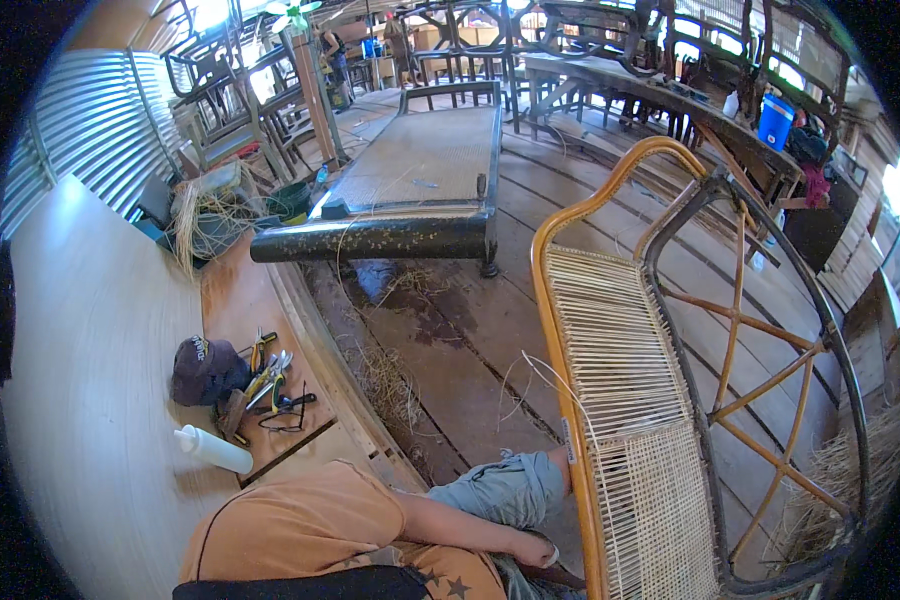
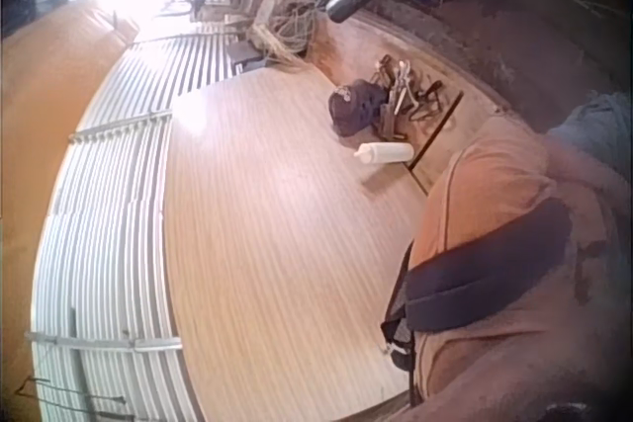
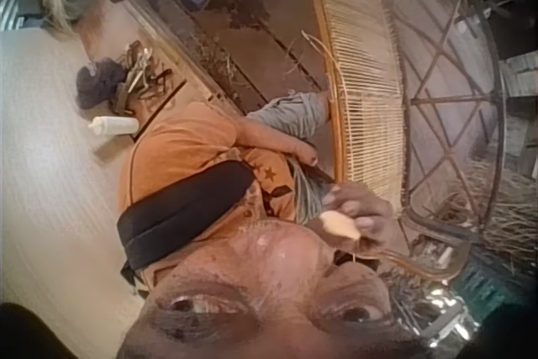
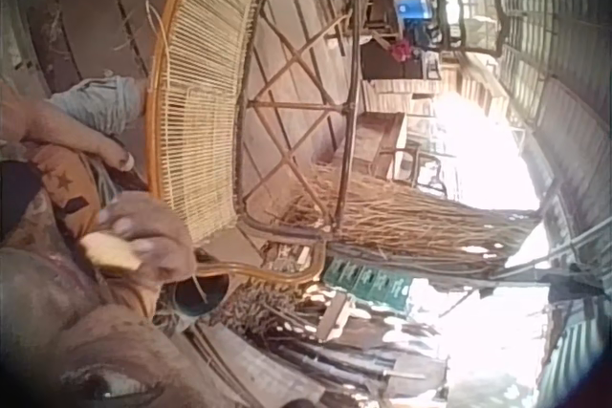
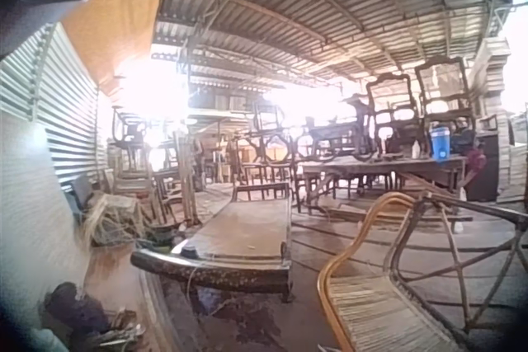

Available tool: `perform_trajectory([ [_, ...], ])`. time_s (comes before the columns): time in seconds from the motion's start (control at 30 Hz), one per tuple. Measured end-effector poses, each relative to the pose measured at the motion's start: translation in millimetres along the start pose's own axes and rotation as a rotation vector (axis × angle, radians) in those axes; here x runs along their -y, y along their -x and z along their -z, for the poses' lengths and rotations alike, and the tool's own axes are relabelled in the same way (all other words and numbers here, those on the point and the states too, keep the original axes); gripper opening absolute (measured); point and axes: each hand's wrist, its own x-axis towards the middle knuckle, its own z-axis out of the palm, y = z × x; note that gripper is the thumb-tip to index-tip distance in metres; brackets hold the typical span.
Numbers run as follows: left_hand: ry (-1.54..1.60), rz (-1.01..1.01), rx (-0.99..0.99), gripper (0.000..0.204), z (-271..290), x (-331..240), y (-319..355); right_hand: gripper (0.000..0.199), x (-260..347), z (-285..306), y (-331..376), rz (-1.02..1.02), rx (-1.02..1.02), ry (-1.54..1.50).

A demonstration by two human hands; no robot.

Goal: Weaving and securing rattan strips to repair the seat or back of a wooden chair.

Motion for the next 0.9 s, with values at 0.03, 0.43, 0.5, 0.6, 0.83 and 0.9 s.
perform_trajectory([
  [0.03,0.002,0.000,-0.002,0.030,-3,0,0,0.030,5,-3,-4,0.005,0.119,0.017],
  [0.43,0.055,-0.049,-0.055,0.029,17,-8,28,0.038,4,18,19,0.044,0.264,-0.129],
  [0.5,0.069,-0.021,-0.016,0.029,15,-10,33,0.039,15,16,41,0.044,0.095,-0.050],
  [0.6,0.011,0.061,0.232,0.032,36,-35,29,0.036,37,20,60,-0.001,-0.001,0.027],
  [0.83,0.013,-0.020,0.263,0.031,25,-23,25,0.018,32,43,162,-0.553,-0.811,0.691],
  [0.9,0.020,0.208,0.251,0.031,38,-47,26,0.016,10,49,215,-0.598,-1.083,0.657],
])
